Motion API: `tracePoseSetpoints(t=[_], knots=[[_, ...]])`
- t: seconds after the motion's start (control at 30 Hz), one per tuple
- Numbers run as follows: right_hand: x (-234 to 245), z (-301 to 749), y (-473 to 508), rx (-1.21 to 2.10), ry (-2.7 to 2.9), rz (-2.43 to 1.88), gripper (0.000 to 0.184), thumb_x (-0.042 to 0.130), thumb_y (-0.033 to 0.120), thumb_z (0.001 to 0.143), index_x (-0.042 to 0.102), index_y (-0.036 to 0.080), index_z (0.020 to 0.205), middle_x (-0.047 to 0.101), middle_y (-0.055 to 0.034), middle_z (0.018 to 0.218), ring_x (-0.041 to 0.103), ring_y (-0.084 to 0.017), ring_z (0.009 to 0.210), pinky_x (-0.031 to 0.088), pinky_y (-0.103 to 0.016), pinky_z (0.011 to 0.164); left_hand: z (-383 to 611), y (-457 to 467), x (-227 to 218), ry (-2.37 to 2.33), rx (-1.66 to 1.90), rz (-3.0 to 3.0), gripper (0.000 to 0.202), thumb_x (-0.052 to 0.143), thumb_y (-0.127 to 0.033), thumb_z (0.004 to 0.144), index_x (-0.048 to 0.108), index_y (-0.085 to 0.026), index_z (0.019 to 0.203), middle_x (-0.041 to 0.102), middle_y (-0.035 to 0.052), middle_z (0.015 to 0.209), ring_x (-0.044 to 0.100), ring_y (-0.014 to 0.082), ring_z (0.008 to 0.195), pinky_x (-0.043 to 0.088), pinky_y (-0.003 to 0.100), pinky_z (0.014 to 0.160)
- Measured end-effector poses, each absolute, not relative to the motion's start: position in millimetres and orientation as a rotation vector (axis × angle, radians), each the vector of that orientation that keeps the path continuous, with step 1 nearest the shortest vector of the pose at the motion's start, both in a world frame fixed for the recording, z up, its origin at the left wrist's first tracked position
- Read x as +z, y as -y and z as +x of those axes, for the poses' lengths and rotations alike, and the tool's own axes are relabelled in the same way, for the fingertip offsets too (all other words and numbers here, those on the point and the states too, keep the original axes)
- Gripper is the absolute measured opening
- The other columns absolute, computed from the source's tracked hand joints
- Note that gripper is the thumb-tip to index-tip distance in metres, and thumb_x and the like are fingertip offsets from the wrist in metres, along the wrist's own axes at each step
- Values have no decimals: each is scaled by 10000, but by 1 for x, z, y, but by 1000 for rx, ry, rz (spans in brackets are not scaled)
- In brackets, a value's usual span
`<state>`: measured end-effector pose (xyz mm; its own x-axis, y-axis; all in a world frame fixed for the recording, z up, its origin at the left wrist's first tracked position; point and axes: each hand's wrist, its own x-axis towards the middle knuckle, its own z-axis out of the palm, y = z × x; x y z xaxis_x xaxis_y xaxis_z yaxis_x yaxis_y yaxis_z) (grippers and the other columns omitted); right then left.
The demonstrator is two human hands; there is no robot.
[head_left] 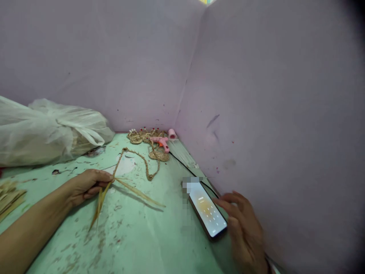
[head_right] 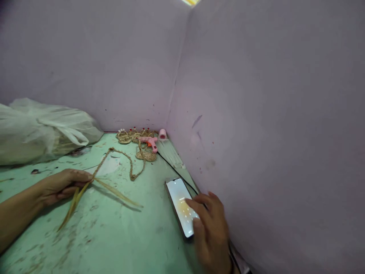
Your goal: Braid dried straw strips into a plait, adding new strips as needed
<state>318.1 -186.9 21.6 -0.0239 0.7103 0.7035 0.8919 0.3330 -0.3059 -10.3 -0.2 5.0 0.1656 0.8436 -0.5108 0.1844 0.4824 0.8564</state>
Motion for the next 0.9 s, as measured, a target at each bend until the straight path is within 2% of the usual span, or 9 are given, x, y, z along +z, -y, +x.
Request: tracePoseSetpoints(t=[0.1,0.2,0.4,0.63,0.7,0.8,0.9], knots=[[-11,370,198,-388,1930,-1499,320,364,261,840,572,221,1079,504,-94,1109,480,-258,1014,374,-444,838,-9,0,4,-1350,619,994,231,542,-263,584,370,-165,466,268,-73,360,118,4,305,32,167,318],[-26,378,194,-424,2072,-1539,331,394,265,825,572,235,1102,490,-92,1147,471,-254,1019,370,-453,831,-9,0,3,-1356,628,991,234,576,-276,559,387,-160,484,290,-83,375,127,-2,302,45,148,305],[-22,368,186,-431,2140,-1621,344,415,270,817,559,266,1130,492,-81,1160,453,-253,1030,342,-466,846,-11,1,3,-1325,615,1030,285,625,-317,494,388,-160,481,305,-93,382,138,-9,297,60,136,284],[-11,350,189,-352,2012,-1563,318,438,251,809,582,261,1092,524,-75,1165,475,-247,1049,351,-470,887,-10,1,4,-1344,610,1012,257,591,-306,548,387,-162,487,293,-91,372,125,-7,302,55,138,291],[8,320,182,-187,1769,-1539,310,407,241,826,587,231,1079,524,-96,1158,476,-232,1066,395,-423,872,-10,0,5,-1346,602,998,243,576,-291,561,386,-160,486,296,-88,371,119,-8,305,47,138,296],[41,254,149,294,1516,-1464,269,401,234,826,620,206,981,573,-81,1075,537,-176,984,463,-313,812,-11,0,6,-1327,592,973,237,566,-274,568,376,-160,484,293,-86,371,121,-9,308,39,140,304],[54,187,91,968,1513,-1419,242,447,195,766,633,165,918,621,-56,904,592,-135,729,502,-218,564,-12,0,7,-1311,593,970,234,568,-278,565,373,-165,500,293,-89,377,120,-6,309,39,145,309]])
